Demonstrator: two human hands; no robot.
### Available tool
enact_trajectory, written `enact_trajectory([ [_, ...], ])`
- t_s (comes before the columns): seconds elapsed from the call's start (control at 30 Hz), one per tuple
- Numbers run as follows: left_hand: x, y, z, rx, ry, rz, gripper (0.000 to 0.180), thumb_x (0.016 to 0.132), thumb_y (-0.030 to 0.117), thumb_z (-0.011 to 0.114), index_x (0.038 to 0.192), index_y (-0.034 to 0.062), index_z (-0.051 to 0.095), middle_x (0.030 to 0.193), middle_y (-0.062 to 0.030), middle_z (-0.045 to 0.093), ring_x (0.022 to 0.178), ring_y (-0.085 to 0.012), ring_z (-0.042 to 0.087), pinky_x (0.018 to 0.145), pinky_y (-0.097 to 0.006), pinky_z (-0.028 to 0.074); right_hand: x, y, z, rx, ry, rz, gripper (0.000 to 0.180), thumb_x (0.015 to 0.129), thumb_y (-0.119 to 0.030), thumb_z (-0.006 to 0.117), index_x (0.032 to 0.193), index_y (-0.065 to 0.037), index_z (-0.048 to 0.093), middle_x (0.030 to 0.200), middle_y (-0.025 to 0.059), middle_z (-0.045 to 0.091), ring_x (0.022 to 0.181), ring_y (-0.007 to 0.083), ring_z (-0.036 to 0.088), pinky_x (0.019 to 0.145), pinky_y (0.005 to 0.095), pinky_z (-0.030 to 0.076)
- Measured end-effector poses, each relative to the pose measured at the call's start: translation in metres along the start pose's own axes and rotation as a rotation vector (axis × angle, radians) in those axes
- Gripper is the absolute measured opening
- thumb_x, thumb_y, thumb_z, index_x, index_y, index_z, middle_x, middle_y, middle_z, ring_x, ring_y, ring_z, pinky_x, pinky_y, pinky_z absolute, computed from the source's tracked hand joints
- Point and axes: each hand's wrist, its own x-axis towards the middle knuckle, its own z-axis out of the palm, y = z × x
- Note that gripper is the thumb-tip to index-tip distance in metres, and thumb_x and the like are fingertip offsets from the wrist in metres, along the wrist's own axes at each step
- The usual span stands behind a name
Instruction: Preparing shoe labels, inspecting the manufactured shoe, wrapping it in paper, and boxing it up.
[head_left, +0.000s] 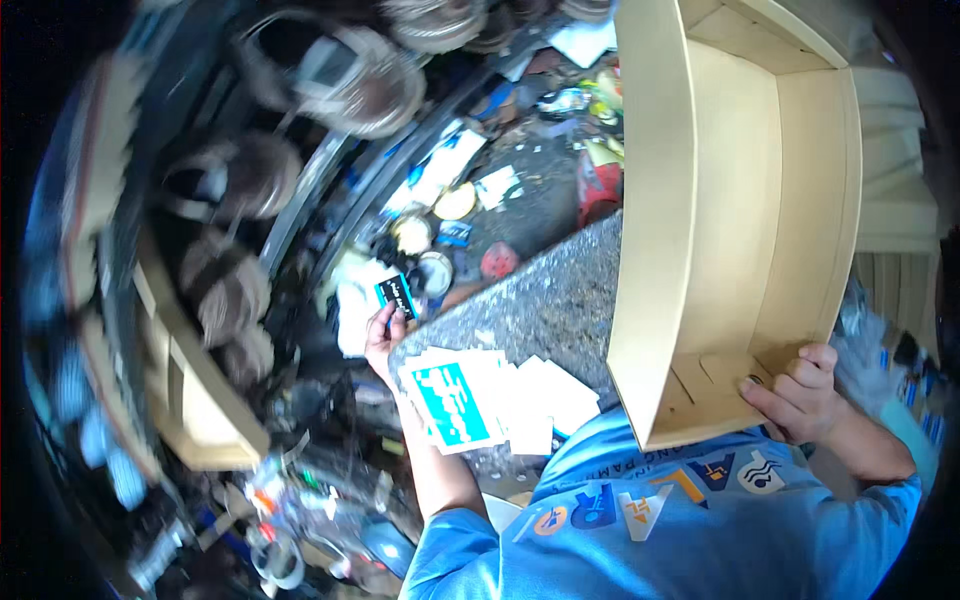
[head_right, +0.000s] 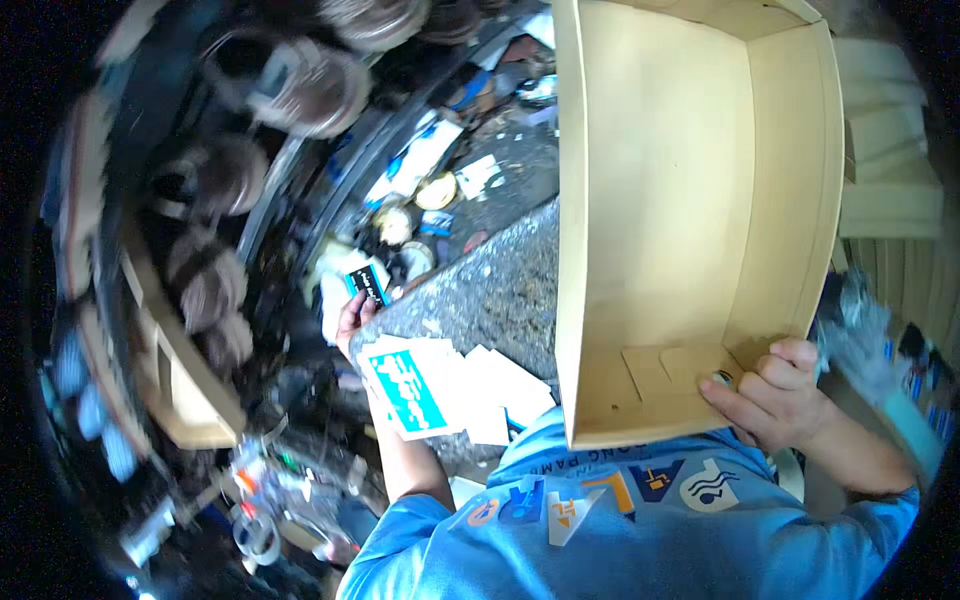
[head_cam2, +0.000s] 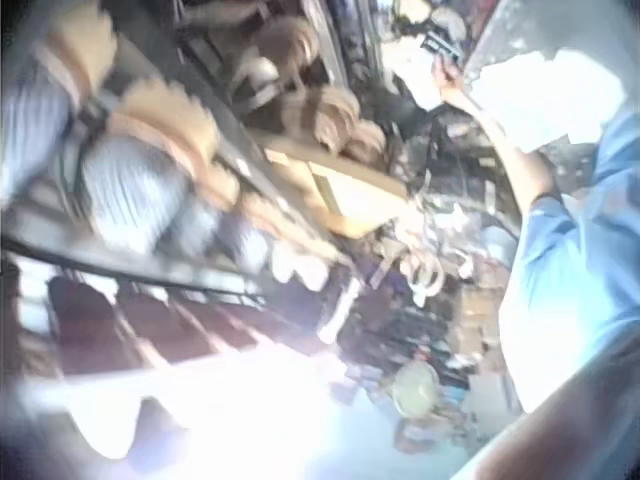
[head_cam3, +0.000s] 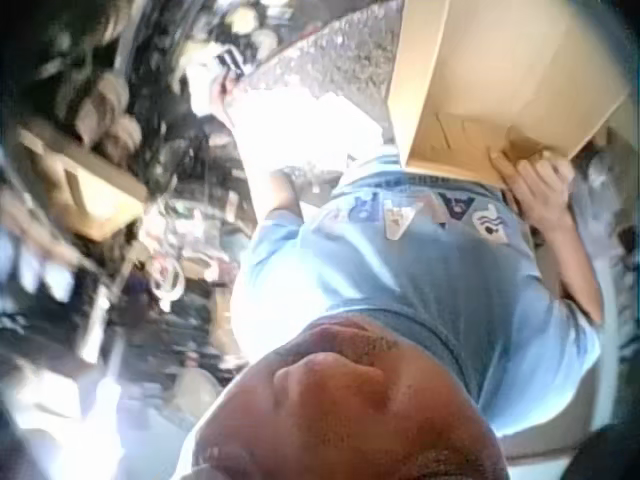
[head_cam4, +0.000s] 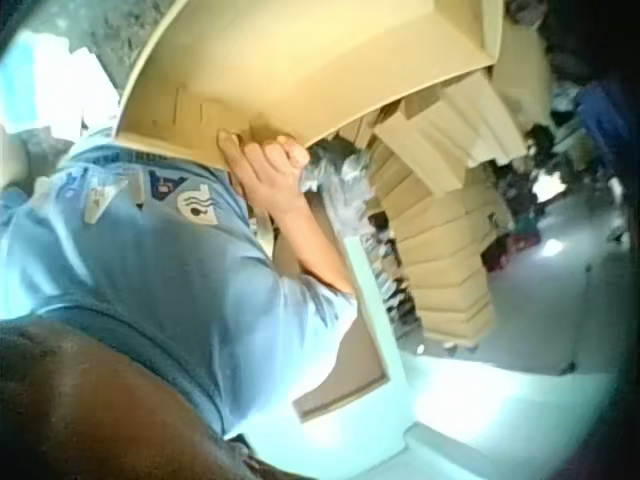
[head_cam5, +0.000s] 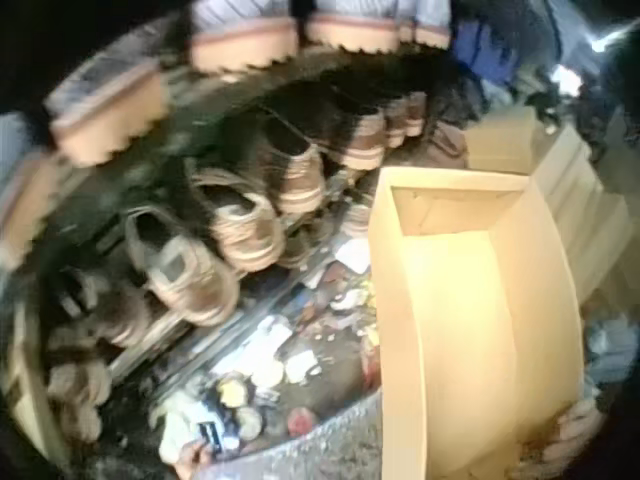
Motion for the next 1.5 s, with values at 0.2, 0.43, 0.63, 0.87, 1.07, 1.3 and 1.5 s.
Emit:
enact_trajectory([
  [0.2, -0.159, 0.127, -0.039, 0.537, 0.362, 0.377, 0.045, 0.092, -0.002, 0.061, 0.136, 0.0000, 0.056, 0.109, -0.0140, 0.067, 0.096, -0.0214, 0.064, 0.088, -0.033, 0.050, -0.014, 0.004, 0.021, 0.078, 0.110, -0.070, 0.032, 0.073, -0.015, 0.065, 0.104, -0.012, 0.073, 0.071, -0.0014, 0.047, 0.071, 0.0183, 0.045, 0.087, 0.0424, 0.036],
  [0.43, -0.262, 0.157, -0.007, 0.172, -0.082, 0.070, 0.050, 0.091, 0.001, 0.068, 0.139, -0.0014, 0.051, 0.108, -0.0075, 0.065, 0.097, -0.0114, 0.062, 0.083, -0.027, 0.053, -0.025, 0.007, 0.027, 0.123, 0.198, -0.091, 0.038, 0.073, -0.016, 0.076, 0.110, -0.008, 0.069, 0.077, 0.0032, 0.058, 0.077, 0.0229, 0.053, 0.093, 0.0489, 0.037],
  [0.63, -0.164, 0.214, 0.043, 0.747, 0.071, 0.807, 0.035, 0.088, 0.020, 0.070, 0.118, 0.0032, 0.067, 0.118, -0.0194, 0.065, 0.111, -0.0374, 0.062, 0.095, -0.039, 0.049, -0.029, 0.007, 0.020, 0.106, 0.344, -0.243, 0.034, 0.072, -0.015, 0.074, 0.105, -0.012, 0.069, 0.088, 0.0047, 0.066, 0.085, 0.0250, 0.059, 0.093, 0.0506, 0.038],
  [0.87, -0.107, 0.200, 0.107, 1.279, -0.515, 0.251, 0.078, 0.093, 0.073, 0.032, 0.134, 0.0139, 0.060, 0.140, -0.0173, 0.056, 0.134, -0.0341, 0.049, 0.113, -0.066, 0.019, -0.036, 0.016, 0.046, 0.162, 0.362, -0.343, 0.033, 0.070, -0.029, 0.079, 0.102, -0.020, 0.073, 0.070, -0.0005, 0.063, 0.068, 0.0186, 0.058, 0.084, 0.0450, 0.039],
  [1.07, -0.139, 0.300, 0.075, 1.325, -0.541, 0.432, 0.025, 0.087, 0.028, 0.065, 0.105, 0.0118, 0.073, 0.111, -0.0151, 0.070, 0.105, -0.0354, 0.067, 0.087, -0.044, 0.055, -0.047, 0.015, 0.020, 0.281, 0.261, -0.344, 0.026, 0.082, -0.029, 0.071, 0.097, -0.009, 0.071, 0.087, 0.0117, 0.069, 0.090, 0.0298, 0.064, 0.089, 0.0490, 0.046],
  [1.3, -0.155, 0.708, -0.026, 0.715, 1.120, 2.011, 0.014, 0.089, 0.004, 0.057, 0.101, 0.0039, 0.064, 0.073, -0.0132, 0.060, 0.067, -0.0319, 0.061, 0.070, -0.046, 0.050, -0.027, 0.013, 0.002, 0.312, 0.380, -0.380, 0.039, 0.077, -0.034, 0.077, 0.102, -0.005, 0.070, 0.091, 0.0120, 0.065, 0.092, 0.0320, 0.060, 0.090, 0.0487, 0.043],
  [1.5, -0.133, 0.833, -0.057, 1.359, 1.145, 1.214, 0.042, 0.088, 0.006, 0.053, 0.130, 0.0096, 0.054, 0.103, -0.0229, 0.071, 0.099, -0.0384, 0.069, 0.086, -0.054, 0.050, -0.021, 0.019, -0.006, 0.326, 0.469, -0.355, 0.049, 0.072, -0.038, 0.082, 0.103, -0.003, 0.070, 0.099, 0.0150, 0.066, 0.095, 0.0348, 0.060, 0.087, 0.0483, 0.045],
])
